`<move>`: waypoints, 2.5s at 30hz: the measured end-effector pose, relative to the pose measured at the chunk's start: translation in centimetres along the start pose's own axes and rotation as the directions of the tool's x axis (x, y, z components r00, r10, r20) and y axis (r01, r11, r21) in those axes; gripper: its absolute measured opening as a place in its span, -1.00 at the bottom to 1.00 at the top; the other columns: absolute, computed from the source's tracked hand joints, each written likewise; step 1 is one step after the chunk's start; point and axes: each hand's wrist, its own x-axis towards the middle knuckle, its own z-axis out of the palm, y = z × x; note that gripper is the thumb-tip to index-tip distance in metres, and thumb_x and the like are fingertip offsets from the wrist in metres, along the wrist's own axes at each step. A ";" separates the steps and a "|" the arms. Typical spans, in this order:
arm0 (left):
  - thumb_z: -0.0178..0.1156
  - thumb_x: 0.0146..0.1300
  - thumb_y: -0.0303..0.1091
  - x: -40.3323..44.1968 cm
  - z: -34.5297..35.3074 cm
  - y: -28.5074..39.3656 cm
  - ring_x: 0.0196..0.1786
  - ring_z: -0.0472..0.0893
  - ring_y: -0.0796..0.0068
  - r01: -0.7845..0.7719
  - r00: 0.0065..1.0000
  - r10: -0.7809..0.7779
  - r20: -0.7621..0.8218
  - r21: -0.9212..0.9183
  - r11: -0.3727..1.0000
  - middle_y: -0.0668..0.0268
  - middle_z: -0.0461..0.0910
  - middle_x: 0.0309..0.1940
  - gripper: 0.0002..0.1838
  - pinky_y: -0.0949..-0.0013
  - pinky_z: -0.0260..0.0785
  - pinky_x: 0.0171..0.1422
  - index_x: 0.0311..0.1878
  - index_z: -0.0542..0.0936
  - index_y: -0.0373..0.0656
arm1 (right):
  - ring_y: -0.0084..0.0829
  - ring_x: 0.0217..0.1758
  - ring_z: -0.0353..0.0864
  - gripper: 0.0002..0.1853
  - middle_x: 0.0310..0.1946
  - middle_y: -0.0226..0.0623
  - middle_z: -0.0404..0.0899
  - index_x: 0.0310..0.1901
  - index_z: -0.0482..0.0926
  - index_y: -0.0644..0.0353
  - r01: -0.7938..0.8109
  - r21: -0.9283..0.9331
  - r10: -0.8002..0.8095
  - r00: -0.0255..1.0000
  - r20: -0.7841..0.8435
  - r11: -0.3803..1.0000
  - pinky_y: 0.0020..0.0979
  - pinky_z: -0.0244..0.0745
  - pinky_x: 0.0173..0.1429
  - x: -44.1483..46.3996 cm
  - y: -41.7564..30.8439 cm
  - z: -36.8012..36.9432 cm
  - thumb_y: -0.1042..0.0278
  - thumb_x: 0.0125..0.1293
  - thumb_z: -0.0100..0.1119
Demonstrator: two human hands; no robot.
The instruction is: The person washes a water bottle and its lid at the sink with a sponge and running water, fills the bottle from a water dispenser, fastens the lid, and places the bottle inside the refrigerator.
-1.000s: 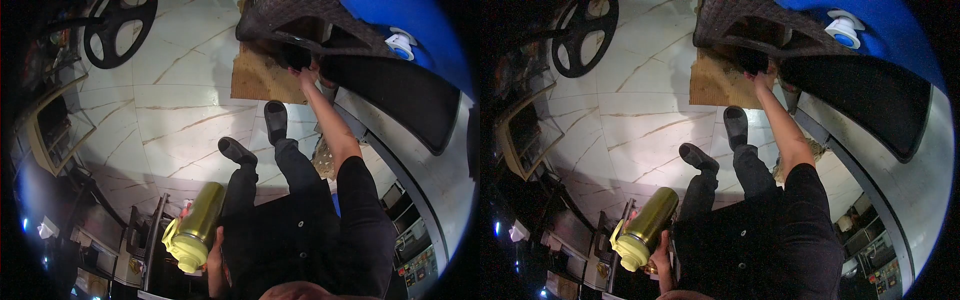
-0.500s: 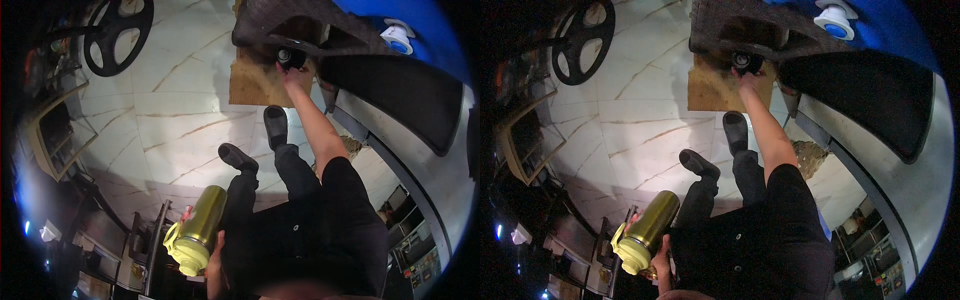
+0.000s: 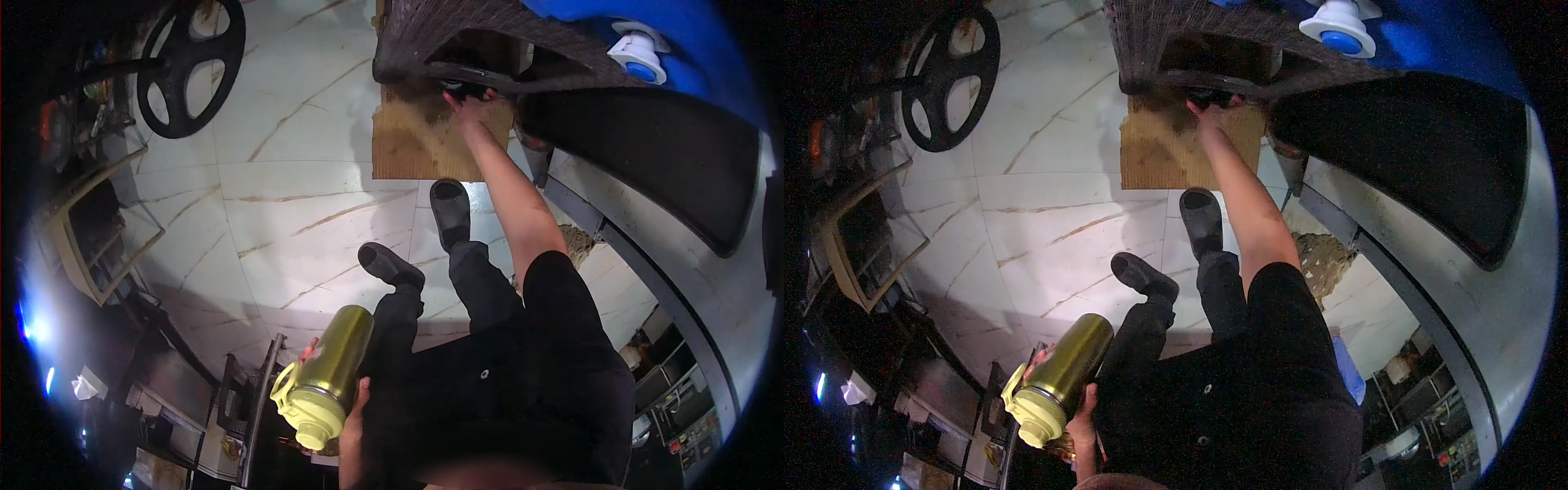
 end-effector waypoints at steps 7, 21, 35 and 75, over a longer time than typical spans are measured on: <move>0.45 -0.02 0.04 -0.4 -0.9 0.2 0.37 0.26 0.06 0.000 0.998 -0.003 0.064 0.054 0.999 0.03 0.22 0.30 0.11 0.01 -0.03 0.50 0.40 -0.05 -0.23 | 0.00 -0.01 0.45 -0.60 0.14 -0.13 0.27 0.16 0.16 -0.09 0.013 -0.044 -0.020 0.987 -0.162 0.999 0.05 0.62 -0.25 1.2 0.0 -0.2 0.28 0.30 -0.08; 0.36 0.02 0.11 -1.8 -5.8 8.8 0.27 0.37 0.06 -0.511 0.854 0.498 0.152 0.428 0.745 0.07 0.33 0.19 -0.12 0.06 0.25 0.35 0.30 0.25 -0.17 | -0.54 -0.34 0.55 -0.72 -0.29 -0.44 0.58 0.05 0.51 0.09 0.050 -0.918 0.380 0.900 0.212 0.393 -0.42 0.46 -0.44 -25.6 -9.2 -5.3 0.25 0.35 0.02; 0.59 -0.16 -0.23 -12.5 -18.0 26.4 0.21 0.50 0.28 -0.488 0.520 0.591 0.617 -0.353 0.798 0.15 0.47 0.19 -0.03 0.32 0.28 0.34 0.32 0.25 -0.19 | -0.24 0.29 0.43 -0.36 0.24 -0.24 0.43 0.29 0.36 0.07 -0.621 -0.182 0.633 0.657 0.409 0.763 -0.07 0.31 0.36 -68.0 -30.0 9.0 -0.24 0.36 -0.10; 0.60 -0.27 -0.40 -38.6 -11.8 49.0 0.15 0.51 0.38 -0.322 0.498 0.833 0.239 -0.842 0.434 0.21 0.51 0.08 -0.08 0.27 0.35 0.27 0.24 0.33 -0.27 | -0.39 -0.41 0.63 -0.37 -0.27 -0.22 0.61 0.08 0.49 0.13 -0.084 -0.315 0.250 0.805 0.538 0.945 -0.38 0.49 -0.55 -83.7 -61.7 0.5 -0.30 0.39 -0.24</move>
